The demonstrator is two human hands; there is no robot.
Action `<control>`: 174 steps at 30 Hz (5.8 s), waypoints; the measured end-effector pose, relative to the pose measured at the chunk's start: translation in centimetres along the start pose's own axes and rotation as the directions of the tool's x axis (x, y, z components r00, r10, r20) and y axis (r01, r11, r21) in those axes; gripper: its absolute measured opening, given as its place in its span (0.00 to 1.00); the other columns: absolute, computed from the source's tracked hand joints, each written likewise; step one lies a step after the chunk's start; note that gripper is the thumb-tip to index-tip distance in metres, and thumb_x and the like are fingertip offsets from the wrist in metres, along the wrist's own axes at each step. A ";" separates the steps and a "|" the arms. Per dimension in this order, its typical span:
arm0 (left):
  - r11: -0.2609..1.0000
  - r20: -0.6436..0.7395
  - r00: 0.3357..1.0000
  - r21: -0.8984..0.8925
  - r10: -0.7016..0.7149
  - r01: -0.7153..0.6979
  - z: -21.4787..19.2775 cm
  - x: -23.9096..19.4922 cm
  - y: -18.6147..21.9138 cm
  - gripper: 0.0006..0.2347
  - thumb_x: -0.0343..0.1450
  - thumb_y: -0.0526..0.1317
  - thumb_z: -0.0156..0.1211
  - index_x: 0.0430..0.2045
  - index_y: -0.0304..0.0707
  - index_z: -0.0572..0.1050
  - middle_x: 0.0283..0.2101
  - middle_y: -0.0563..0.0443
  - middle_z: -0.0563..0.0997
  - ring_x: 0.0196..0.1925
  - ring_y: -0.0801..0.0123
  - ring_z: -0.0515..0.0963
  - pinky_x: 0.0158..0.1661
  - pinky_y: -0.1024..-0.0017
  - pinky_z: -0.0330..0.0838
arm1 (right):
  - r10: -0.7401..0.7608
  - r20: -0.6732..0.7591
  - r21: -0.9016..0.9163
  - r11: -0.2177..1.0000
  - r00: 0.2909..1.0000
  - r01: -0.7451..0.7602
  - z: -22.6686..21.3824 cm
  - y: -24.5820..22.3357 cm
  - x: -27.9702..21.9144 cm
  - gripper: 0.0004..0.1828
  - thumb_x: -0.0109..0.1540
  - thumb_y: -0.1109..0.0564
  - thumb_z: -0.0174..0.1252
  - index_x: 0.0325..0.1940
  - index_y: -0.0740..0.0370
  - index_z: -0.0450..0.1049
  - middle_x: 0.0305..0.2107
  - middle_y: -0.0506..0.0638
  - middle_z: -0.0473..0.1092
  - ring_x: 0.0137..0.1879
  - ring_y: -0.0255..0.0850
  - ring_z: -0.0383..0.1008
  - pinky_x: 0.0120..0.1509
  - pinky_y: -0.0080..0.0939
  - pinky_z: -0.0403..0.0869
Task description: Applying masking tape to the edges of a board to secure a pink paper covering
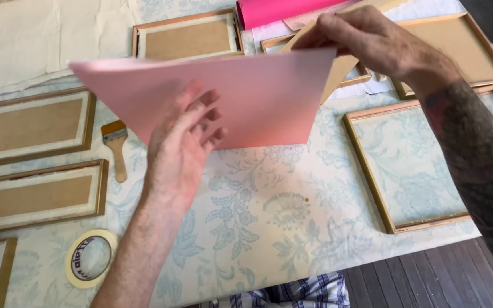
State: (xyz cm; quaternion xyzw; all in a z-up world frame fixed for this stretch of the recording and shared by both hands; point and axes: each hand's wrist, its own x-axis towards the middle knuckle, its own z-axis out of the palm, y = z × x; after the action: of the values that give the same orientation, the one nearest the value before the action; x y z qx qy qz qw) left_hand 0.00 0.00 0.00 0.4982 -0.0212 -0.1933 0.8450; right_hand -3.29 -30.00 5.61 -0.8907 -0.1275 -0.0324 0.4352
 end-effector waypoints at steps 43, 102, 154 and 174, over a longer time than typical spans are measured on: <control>0.920 -0.643 0.692 -0.385 -0.329 0.079 -6.5 -16.3 -20.0 0.26 0.70 0.24 0.49 0.66 0.37 0.67 0.61 0.38 0.77 0.61 0.44 0.75 0.56 0.32 0.71 | 0.309 0.325 -0.317 0.926 0.894 -0.205 17.4 8.2 1.1 0.32 0.69 0.40 0.40 0.75 0.53 0.60 0.72 0.52 0.60 0.73 0.52 0.61 0.76 0.53 0.57; -0.209 0.281 0.831 0.957 0.480 -0.202 -28.9 -14.3 -6.7 0.25 0.66 0.31 0.65 0.60 0.33 0.72 0.39 0.42 0.80 0.44 0.53 0.81 0.61 0.51 0.66 | -0.012 0.144 -0.019 1.000 0.989 0.015 41.9 -6.4 2.7 0.25 0.58 0.55 0.69 0.60 0.56 0.77 0.42 0.57 0.78 0.55 0.53 0.78 0.59 0.53 0.75; 0.551 0.162 0.948 0.782 0.272 -0.292 -19.6 -13.2 -3.2 0.04 0.73 0.37 0.62 0.30 0.40 0.83 0.18 0.46 0.81 0.19 0.69 0.82 0.19 0.76 0.76 | -0.340 -0.303 0.001 0.934 0.890 0.357 36.3 -3.6 -4.6 0.03 0.61 0.60 0.70 0.38 0.57 0.83 0.27 0.46 0.72 0.38 0.43 0.76 0.48 0.41 0.77; -0.499 0.369 0.834 0.856 0.411 -0.133 -26.8 -12.5 -9.5 0.20 0.74 0.44 0.65 0.61 0.44 0.70 0.45 0.49 0.75 0.44 0.65 0.77 0.45 0.62 0.75 | 0.190 -0.104 0.348 0.927 0.976 -0.143 32.0 -1.8 -12.5 0.10 0.57 0.66 0.67 0.43 0.65 0.80 0.37 0.52 0.81 0.46 0.38 0.83 0.60 0.32 0.82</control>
State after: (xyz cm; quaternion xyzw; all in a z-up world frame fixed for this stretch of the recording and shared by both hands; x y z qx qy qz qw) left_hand -8.31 22.58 -19.54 0.9498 -0.2347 0.1972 0.0631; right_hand -17.50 -6.39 -14.90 -0.8059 -0.0251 -0.0336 0.5906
